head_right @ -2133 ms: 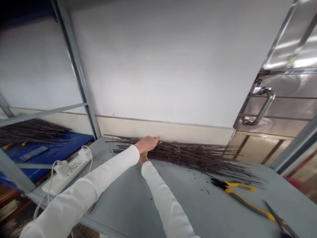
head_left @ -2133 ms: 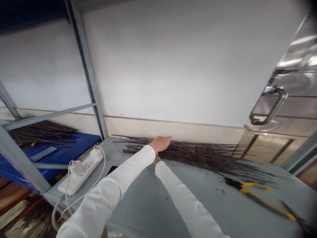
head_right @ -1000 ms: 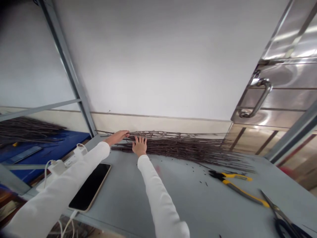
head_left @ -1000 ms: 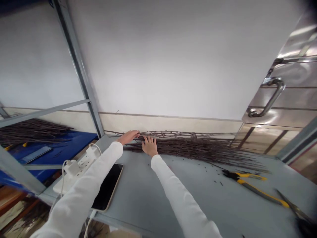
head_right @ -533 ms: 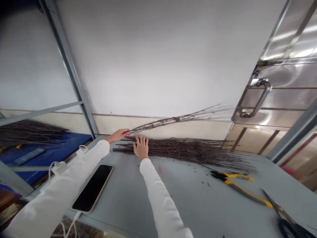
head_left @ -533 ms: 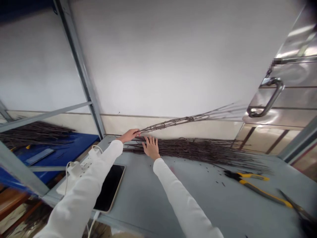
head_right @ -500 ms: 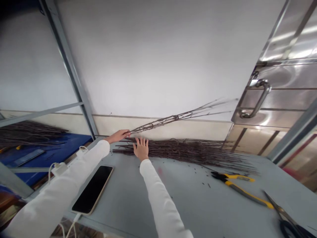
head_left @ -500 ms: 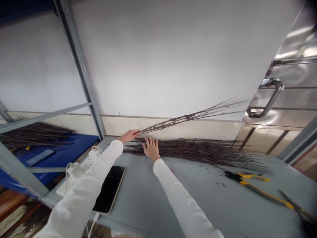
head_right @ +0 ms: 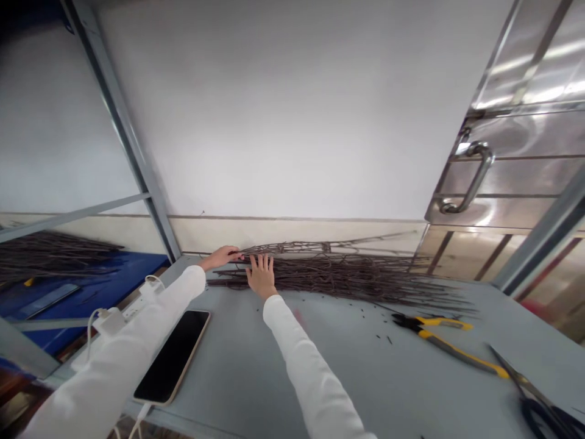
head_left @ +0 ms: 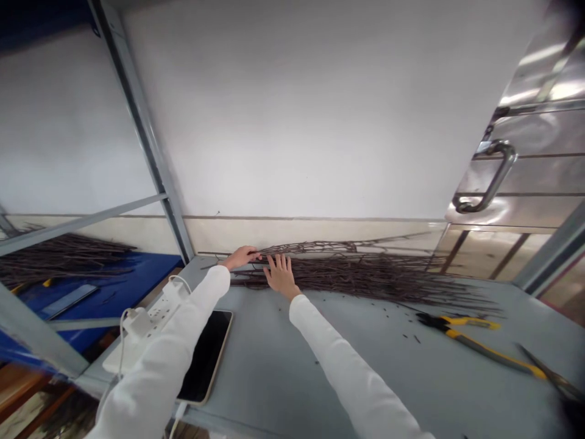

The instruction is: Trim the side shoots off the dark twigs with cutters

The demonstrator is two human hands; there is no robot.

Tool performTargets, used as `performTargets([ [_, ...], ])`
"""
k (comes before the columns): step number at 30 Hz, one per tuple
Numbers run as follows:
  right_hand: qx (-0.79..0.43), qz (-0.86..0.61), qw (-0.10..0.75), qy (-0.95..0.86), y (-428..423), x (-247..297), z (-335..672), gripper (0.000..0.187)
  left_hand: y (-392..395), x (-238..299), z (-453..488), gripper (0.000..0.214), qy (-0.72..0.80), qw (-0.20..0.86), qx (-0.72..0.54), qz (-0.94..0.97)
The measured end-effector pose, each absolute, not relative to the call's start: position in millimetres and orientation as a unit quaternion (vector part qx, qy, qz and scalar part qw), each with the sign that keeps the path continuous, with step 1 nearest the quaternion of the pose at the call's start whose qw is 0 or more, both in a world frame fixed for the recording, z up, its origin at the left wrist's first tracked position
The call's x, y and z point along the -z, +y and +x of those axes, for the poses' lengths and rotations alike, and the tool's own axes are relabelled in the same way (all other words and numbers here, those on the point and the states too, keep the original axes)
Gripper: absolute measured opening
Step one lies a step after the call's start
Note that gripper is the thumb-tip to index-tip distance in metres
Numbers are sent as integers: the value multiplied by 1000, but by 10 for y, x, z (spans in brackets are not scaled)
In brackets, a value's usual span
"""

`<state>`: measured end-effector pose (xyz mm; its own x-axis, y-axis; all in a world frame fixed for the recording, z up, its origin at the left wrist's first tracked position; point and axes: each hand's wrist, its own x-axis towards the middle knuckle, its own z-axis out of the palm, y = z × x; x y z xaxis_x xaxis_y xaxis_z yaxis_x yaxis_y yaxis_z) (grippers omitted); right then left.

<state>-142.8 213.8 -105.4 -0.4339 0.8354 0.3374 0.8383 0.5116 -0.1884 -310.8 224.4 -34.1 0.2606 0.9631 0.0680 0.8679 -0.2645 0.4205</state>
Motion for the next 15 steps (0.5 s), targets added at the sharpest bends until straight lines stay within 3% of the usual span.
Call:
performTargets([
  [7, 40, -373, 168, -912, 2021, 508, -1327, 33, 2322, 793, -2893, 28, 626, 25, -265, 733],
  [10, 76, -380, 173, -906, 2122, 339, -1271, 36, 2264, 882, -2818, 27, 642, -32, -306, 703],
  [15, 72, -409, 97, -904, 2370, 390, -1201, 32, 1994, 1022, -2614, 24, 682, -129, -371, 617],
])
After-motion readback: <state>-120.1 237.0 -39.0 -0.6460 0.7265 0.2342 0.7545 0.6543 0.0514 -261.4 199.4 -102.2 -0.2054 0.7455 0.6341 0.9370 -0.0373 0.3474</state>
